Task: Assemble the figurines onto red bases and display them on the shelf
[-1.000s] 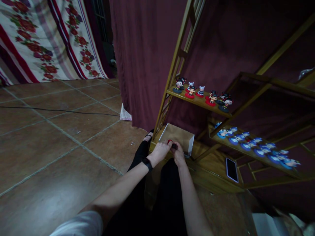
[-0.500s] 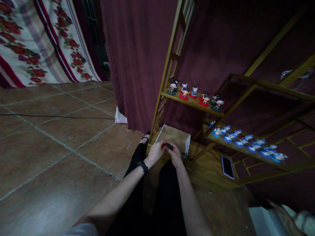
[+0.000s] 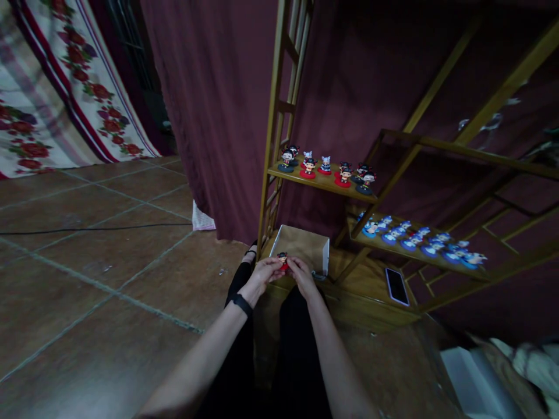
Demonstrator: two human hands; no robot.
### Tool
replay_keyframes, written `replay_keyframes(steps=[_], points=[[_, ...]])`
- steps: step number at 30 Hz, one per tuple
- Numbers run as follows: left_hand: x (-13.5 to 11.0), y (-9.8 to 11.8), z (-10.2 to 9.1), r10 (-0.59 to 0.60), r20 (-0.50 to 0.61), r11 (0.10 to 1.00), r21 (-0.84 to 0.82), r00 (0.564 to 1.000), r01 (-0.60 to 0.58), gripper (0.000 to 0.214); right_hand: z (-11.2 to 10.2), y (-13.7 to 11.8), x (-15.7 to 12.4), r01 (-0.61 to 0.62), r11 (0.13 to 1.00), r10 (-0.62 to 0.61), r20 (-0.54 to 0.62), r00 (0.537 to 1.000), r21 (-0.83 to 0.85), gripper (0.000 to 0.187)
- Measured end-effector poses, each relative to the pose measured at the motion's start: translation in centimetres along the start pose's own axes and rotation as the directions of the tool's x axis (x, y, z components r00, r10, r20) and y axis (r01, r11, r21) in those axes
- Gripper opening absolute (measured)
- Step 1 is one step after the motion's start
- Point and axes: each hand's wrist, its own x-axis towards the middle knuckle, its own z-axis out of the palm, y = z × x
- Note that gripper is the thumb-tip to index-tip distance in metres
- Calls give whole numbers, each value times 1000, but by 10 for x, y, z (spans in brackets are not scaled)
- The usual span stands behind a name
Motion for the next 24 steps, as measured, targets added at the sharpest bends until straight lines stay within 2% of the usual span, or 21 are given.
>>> replay_keyframes(steps=[5,13,20,24], points=[[2,1,-1,3,-5,1000,18,1000,-3,10,3,-1,1,4,1000,-4,19,1000,-2,32],[-10,4,4,77,-67,994,78,995,-72,8,6,-2,-3,19,999,-17,49,999,-36,32],[-21,14,-1,32,-50,994,107,998,-26,7,12,0,-3,-17,1000,19,61,998,-26,36],[-25,19,-4,50,-55,995,88,997,-45,4,18,3,-1,-4,1000,4,51,999,-8,34]])
